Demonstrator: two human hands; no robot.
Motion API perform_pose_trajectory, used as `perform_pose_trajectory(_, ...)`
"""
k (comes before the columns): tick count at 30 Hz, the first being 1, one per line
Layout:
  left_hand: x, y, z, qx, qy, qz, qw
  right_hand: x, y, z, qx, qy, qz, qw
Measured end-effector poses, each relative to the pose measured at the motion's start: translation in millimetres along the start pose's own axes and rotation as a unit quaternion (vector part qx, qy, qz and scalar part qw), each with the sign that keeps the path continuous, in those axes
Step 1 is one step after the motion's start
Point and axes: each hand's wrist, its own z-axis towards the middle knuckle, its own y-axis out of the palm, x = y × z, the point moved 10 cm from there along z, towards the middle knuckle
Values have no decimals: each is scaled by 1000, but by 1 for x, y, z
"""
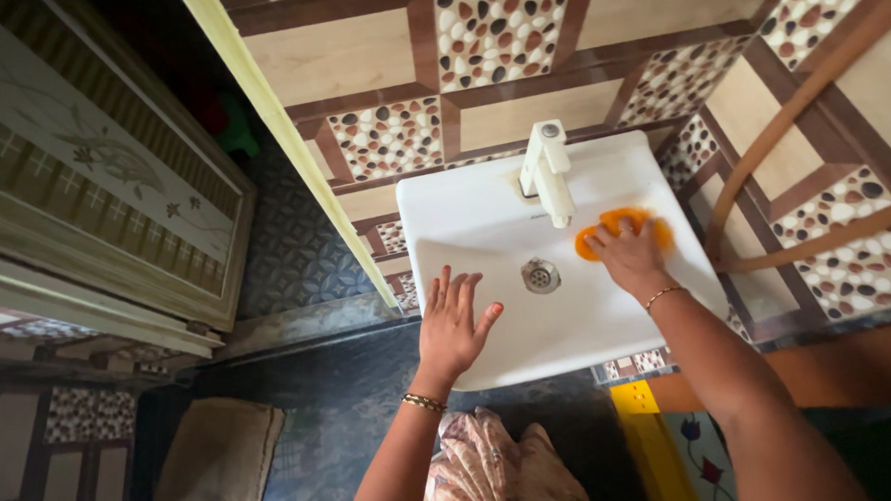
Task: The person scrubs a white bathroom sink with an orange sponge, rinses the sponge under running water, and then washes their hands. The sink and surrounding tiled wall are visible throughout.
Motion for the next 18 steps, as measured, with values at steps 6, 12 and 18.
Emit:
perform_pose_trajectory(6,-2,3,1,-18,-8,2,1000,-73,-1,-5,-39,-74,194,977)
perform_pose_trajectory(12,-5,1,2,-3,-14,-10,1000,-41,10,-11,-22,-26,163,986)
perform_pose_trajectory(18,-4,0,3,2,-9,-6,1000,65,-2,-14,110,228,-8,967)
